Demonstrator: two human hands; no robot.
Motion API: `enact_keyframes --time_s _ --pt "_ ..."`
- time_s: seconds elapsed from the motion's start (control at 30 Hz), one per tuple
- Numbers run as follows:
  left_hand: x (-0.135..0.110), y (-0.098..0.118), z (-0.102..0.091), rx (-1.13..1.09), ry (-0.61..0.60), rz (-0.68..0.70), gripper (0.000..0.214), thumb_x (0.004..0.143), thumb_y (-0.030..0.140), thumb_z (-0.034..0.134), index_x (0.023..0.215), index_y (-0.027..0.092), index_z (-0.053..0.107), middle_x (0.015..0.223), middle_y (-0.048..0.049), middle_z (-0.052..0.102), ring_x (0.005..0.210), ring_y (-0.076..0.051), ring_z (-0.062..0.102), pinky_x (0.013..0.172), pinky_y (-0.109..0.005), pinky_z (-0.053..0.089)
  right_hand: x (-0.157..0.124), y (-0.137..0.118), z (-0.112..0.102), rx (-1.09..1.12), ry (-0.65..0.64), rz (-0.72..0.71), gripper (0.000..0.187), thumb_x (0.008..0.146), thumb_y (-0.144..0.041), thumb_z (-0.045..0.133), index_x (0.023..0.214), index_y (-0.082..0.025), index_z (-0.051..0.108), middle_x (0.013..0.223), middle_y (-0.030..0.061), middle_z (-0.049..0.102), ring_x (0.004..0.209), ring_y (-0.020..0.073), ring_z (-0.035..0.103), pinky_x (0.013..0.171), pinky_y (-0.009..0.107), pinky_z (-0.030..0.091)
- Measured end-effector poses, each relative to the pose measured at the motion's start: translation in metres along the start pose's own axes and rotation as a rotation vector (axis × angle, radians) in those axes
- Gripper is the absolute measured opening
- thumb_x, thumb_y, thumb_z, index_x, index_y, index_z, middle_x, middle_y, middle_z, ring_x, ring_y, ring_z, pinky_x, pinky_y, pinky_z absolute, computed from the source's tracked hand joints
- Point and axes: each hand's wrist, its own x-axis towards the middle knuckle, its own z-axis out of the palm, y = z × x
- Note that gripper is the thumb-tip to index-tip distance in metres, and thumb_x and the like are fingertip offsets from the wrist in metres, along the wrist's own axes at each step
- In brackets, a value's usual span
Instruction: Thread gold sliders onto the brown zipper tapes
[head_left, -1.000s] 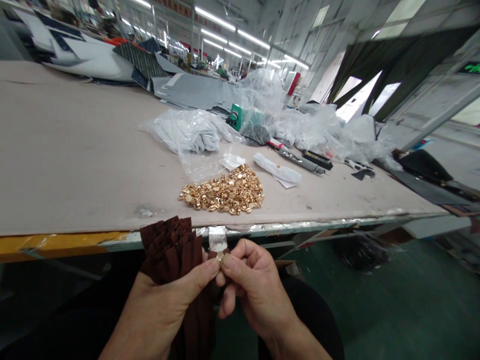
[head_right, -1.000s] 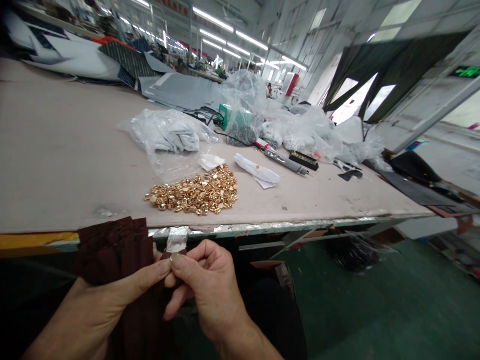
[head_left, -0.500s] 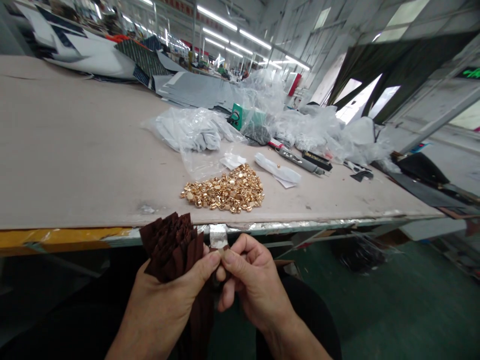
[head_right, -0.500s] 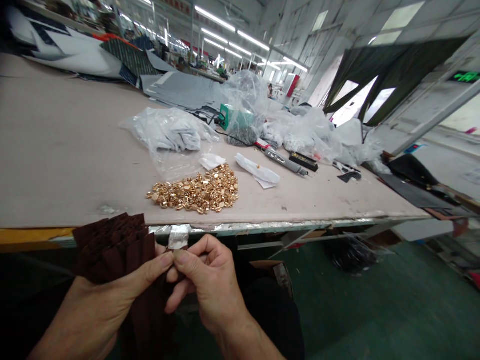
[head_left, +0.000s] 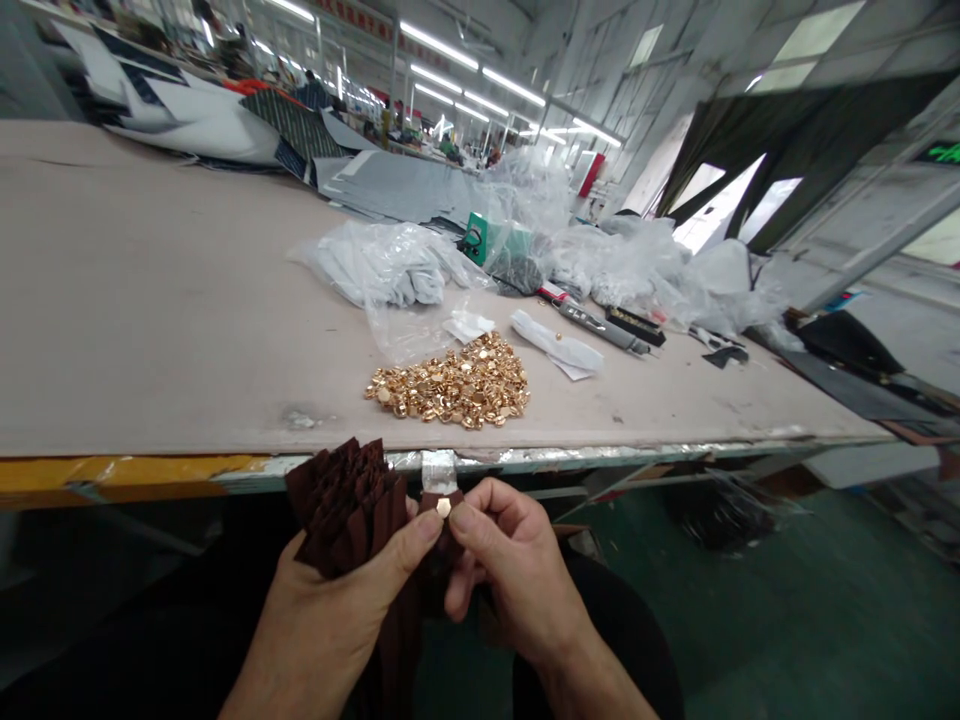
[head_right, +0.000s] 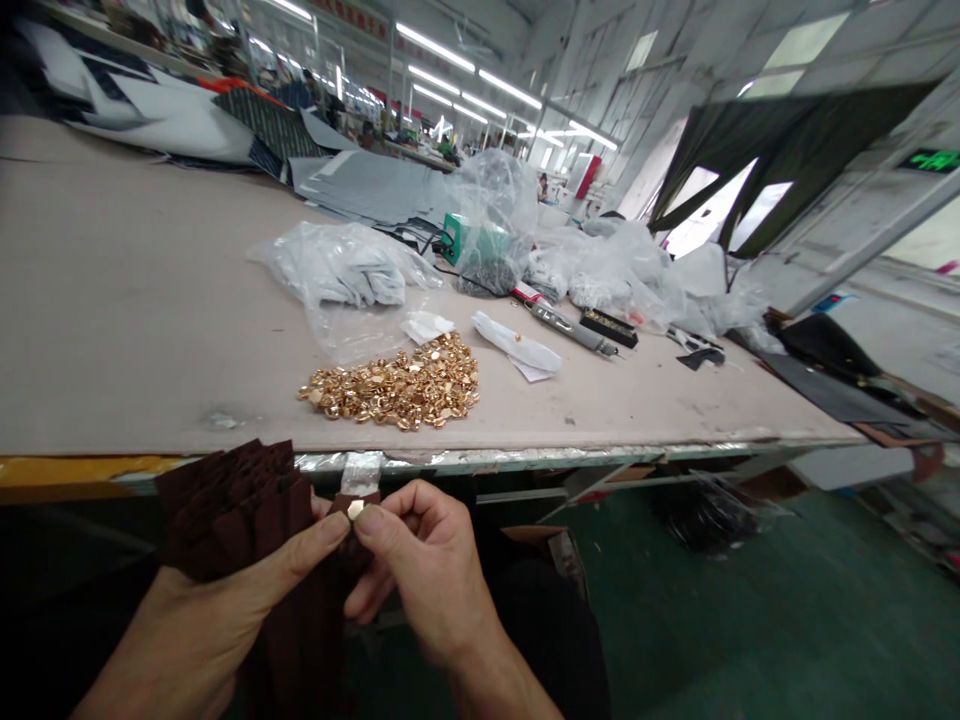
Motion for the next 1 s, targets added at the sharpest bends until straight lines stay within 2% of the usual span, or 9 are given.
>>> enact_keyframes --time_s 0.1,0.2,0.4,0.57,0.73,1.0 --pt "-0.003 0.000 0.001 -0.038 0.022 -0.043 0.032 0.056 0.040 0.087 0.074 0.020 0.070 0.067 0.0026 0.072 0.061 -0.016 0.065 0.053 -0.021 0.055 -0.003 -0.001 -0.001 -0.093 0.025 -0.035 0.036 0.074 -0.042 0.079 0.070 -0.015 0.055 0.045 -0.0064 0.057 0.033 0.0039 0.050 0.035 0.010 0.038" --pt "-0.004 0.005 0.004 -0.143 -0.022 -0.110 0.032 0.055 0.035 0.088 0.074 0.019 0.070 0.066 0.0016 0.072 0.058 -0.018 0.065 0.051 -0.025 0.056 -0.004 0.001 -0.001 -0.101 0.025 -0.046 0.034 0.076 -0.038 0.078 0.067 -0.015 0.056 0.042 -0.0064 0.055 0.031 0.0026 0.044 0.035 0.010 0.034" --pt "-0.003 0.010 0.003 -0.265 -0.101 -0.222 0.024 0.056 0.027 0.087 0.067 0.018 0.068 0.060 0.0017 0.070 0.053 -0.017 0.064 0.050 -0.026 0.055 -0.004 0.006 -0.002 -0.009 0.024 -0.025 0.031 0.076 -0.033 0.078 0.064 -0.015 0.056 0.043 -0.0072 0.054 0.030 0.0031 0.043 0.033 0.012 0.033" --pt "-0.004 0.011 -0.002 -0.297 -0.089 -0.283 0.026 0.050 0.023 0.089 0.065 0.018 0.069 0.057 0.0016 0.069 0.051 -0.017 0.064 0.049 -0.027 0.056 -0.004 0.007 -0.002 0.013 0.019 0.003 0.032 0.074 -0.034 0.078 0.063 -0.015 0.055 0.043 -0.0065 0.055 0.030 0.0036 0.043 0.033 0.013 0.032" --pt "-0.007 0.016 0.001 -0.314 -0.057 -0.277 0.026 0.048 0.021 0.089 0.064 0.017 0.070 0.056 0.0015 0.069 0.050 -0.016 0.063 0.048 -0.026 0.055 -0.005 0.006 -0.001 0.024 0.025 0.012 0.033 0.072 -0.035 0.079 0.062 -0.016 0.054 0.044 -0.0068 0.054 0.029 0.0037 0.043 0.032 0.013 0.032" --pt "-0.006 0.011 0.004 -0.238 -0.070 -0.178 0.025 0.054 0.027 0.088 0.064 0.019 0.067 0.056 0.0042 0.066 0.051 -0.015 0.061 0.048 -0.024 0.054 -0.004 0.004 0.002 0.011 0.032 -0.011 0.032 0.073 -0.033 0.079 0.062 -0.015 0.054 0.042 -0.0070 0.054 0.029 0.0032 0.043 0.033 0.012 0.033"
